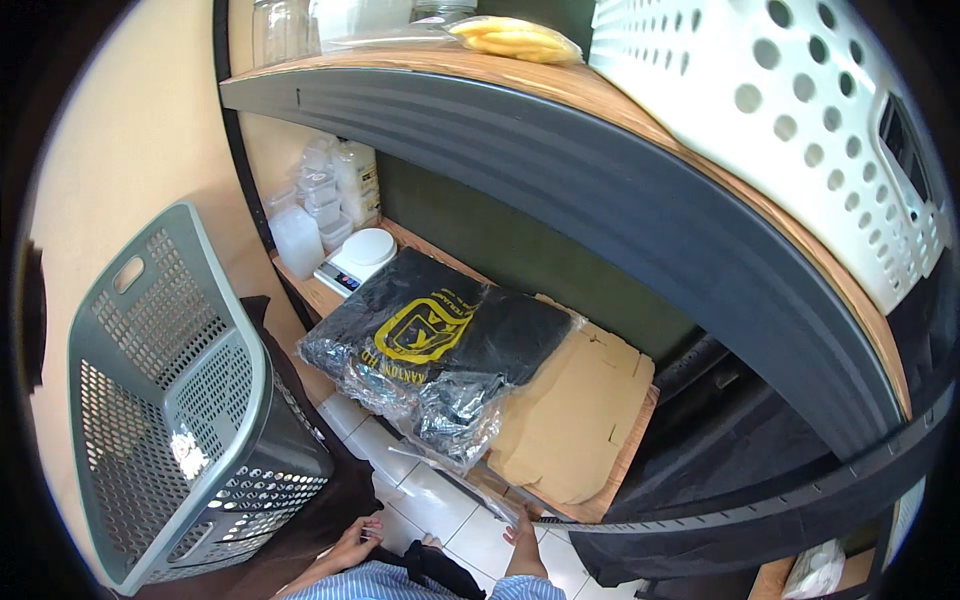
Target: Assembling flat cardboard boxes into finished boxes for packaging.
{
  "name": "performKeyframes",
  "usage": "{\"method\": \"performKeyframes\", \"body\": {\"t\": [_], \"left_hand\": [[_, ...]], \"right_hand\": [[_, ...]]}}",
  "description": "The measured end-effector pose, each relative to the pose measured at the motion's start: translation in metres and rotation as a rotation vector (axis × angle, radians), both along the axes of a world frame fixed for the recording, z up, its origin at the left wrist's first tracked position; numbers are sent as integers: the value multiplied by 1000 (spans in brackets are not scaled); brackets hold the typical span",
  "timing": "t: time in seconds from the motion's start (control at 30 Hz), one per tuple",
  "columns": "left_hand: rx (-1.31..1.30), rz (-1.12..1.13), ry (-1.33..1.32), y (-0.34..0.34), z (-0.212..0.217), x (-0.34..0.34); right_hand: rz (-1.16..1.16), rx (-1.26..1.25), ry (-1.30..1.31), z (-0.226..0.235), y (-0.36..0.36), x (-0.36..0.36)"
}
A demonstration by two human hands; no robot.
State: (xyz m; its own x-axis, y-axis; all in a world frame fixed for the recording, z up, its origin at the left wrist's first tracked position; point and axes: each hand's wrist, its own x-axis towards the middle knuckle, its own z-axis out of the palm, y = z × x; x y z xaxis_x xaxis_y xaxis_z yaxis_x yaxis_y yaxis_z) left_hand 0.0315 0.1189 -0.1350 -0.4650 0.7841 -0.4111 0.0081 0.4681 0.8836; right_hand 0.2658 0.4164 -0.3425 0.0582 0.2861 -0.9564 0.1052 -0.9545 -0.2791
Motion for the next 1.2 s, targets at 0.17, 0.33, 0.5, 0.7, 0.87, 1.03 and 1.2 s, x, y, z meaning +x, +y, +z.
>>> {"method": "performKeyframes", "body": {"t": [0.17, 0.33, 0.5, 0.7, 0.87, 1.03, 1.2], "left_hand": [[1, -46, -41, -1, -9, 5], [-23, -65, -45, -1, -13, 6], [-12, -29, -72, 2, -9, 9], [-96, -37, -3, -30, -38, 7], [-87, -121, -39, -1, -28, 13], [-101, -102, 1, -2, -19, 12], [-36, -113, 38, 0, -78, 14]], "right_hand": [[-161, 39, -67, -31, 13, 4], [-338, 364, -132, -29, 3, -13], [-686, 412, 122, -20, -5, -20], [-545, 153, 143, 38, -9, -59], [-312, -46, -68, -8, 46, -15], [-161, -184, -14, -14, 60, -17], [29, 13, 27, -53, 68, 5]]}}
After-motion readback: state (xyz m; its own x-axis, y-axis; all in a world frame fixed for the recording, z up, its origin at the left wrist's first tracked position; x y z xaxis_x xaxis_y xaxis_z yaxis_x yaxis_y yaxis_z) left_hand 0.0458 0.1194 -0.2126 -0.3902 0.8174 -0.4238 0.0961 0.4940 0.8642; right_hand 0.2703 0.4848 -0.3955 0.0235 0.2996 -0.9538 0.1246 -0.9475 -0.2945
